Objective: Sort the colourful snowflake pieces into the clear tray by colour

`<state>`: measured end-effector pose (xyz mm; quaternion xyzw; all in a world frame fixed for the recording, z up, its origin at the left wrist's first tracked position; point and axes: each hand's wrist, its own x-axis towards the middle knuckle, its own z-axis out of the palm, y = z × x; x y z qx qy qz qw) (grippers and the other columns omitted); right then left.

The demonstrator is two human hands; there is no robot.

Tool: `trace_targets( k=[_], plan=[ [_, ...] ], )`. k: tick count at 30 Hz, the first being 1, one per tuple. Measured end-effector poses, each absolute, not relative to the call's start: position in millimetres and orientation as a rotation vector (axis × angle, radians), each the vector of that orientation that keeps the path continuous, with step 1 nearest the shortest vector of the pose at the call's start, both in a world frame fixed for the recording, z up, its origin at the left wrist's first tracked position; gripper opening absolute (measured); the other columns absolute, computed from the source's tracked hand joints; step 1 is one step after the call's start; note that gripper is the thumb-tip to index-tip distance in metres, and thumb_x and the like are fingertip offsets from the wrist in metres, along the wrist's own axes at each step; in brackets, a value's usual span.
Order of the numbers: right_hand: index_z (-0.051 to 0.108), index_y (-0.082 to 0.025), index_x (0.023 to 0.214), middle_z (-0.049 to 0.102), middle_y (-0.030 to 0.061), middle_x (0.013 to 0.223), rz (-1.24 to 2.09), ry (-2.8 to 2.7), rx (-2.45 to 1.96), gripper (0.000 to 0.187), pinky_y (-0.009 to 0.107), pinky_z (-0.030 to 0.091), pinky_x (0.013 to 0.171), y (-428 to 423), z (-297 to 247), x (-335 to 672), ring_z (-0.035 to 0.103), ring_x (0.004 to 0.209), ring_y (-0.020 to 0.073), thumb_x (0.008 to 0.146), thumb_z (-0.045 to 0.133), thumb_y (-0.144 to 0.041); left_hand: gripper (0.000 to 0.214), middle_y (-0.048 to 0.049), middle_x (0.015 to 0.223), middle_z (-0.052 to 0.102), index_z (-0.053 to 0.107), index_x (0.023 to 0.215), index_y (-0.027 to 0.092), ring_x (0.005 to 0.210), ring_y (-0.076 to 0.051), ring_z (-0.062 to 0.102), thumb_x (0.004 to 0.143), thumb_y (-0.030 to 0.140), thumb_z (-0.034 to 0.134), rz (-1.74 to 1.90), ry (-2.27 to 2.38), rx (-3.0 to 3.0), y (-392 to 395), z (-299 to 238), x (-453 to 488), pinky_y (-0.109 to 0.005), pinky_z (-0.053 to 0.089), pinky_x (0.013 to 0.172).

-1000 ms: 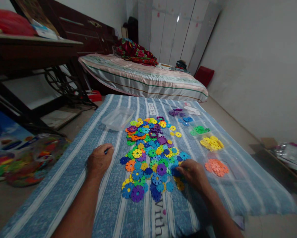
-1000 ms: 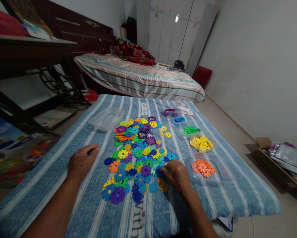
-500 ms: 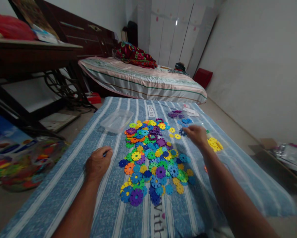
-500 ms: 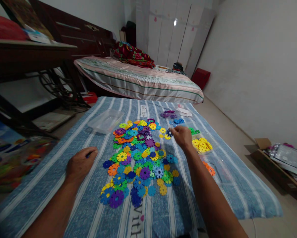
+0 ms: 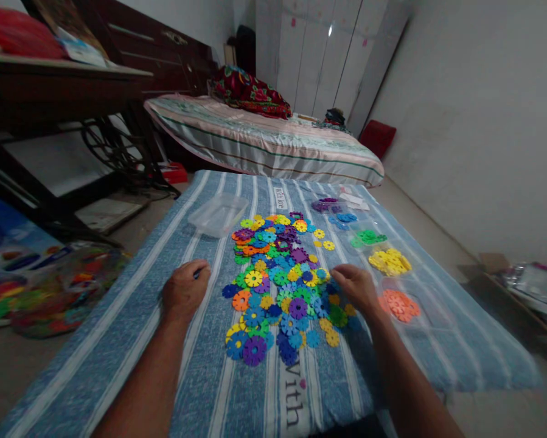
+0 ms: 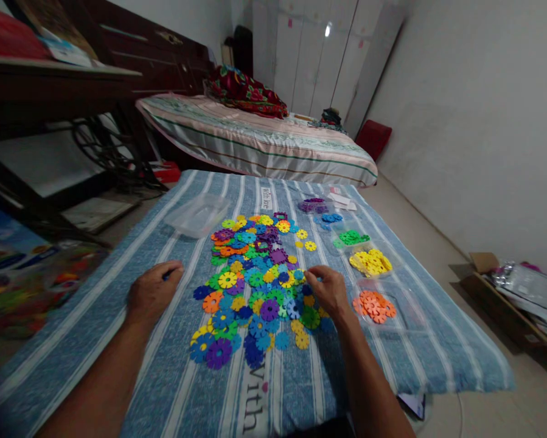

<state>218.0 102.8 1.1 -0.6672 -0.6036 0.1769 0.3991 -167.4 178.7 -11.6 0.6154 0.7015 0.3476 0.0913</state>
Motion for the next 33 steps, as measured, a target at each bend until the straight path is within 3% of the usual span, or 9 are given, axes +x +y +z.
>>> trace_targets(
  k=[7, 11, 24, 31, 33],
  plan=[
    [0.075, -0.024, 0.106, 0.072, 0.0129, 0.117, 0.31, -1.901, -1.471, 0.031, 0.047, 0.053, 0.097, 64, -41, 205, 0.066, 0.112, 0.0318, 0.083, 0.071, -0.044, 0.026, -0.0035, 0.107, 0.077, 0.072, 0.086, 0.024, 0.105, -0.024, 0.068, 0.08, 0.036, 0.049, 1.016, 2.089, 1.857, 178, -10, -166, -0.033, 0.053, 0.094],
    [0.074, -0.022, 0.109, 0.07, 0.0136, 0.124, 0.243, -1.966, -1.469, 0.034, 0.048, 0.051, 0.102, 61, -50, 210, 0.063, 0.118, 0.0329, 0.083, 0.072, -0.044, 0.027, -0.0048, 0.107, 0.077, 0.071, 0.086, 0.024, 0.105, -0.025, 0.069, 0.08, 0.038, 0.049, 1.004, 2.095, 1.852, 178, -10, -166, -0.034, 0.053, 0.094],
    [0.072, -0.023, 0.101, 0.072, 0.0112, 0.118, 0.294, -1.873, -1.492, 0.025, 0.045, 0.051, 0.099, 60, -50, 205, 0.065, 0.112, 0.03, 0.078, 0.076, -0.032, 0.025, -0.0036, 0.103, 0.076, 0.073, 0.085, 0.025, 0.102, -0.024, 0.069, 0.079, 0.035, 0.051, 1.045, 2.084, 1.85, 179, -10, -166, -0.033, 0.054, 0.09],
    [0.07, -0.023, 0.083, 0.074, 0.0073, 0.101, 0.436, -1.797, -1.538, 0.006, 0.039, 0.051, 0.089, 60, -29, 201, 0.068, 0.098, 0.0254, 0.08, 0.07, -0.028, 0.027, -0.0044, 0.103, 0.077, 0.073, 0.085, 0.024, 0.102, -0.025, 0.069, 0.079, 0.036, 0.05, 1.054, 2.059, 1.853, 179, -10, -168, -0.034, 0.054, 0.091],
    [0.068, -0.023, 0.077, 0.074, 0.0053, 0.091, 0.474, -1.762, -1.562, 0.01, 0.036, 0.051, 0.084, 60, -20, 200, 0.068, 0.09, 0.0232, 0.083, 0.067, -0.03, 0.026, -0.0041, 0.102, 0.077, 0.073, 0.083, 0.024, 0.101, -0.024, 0.069, 0.078, 0.036, 0.051, 1.069, 2.047, 1.859, 179, -11, -169, -0.034, 0.055, 0.091]
  ],
)
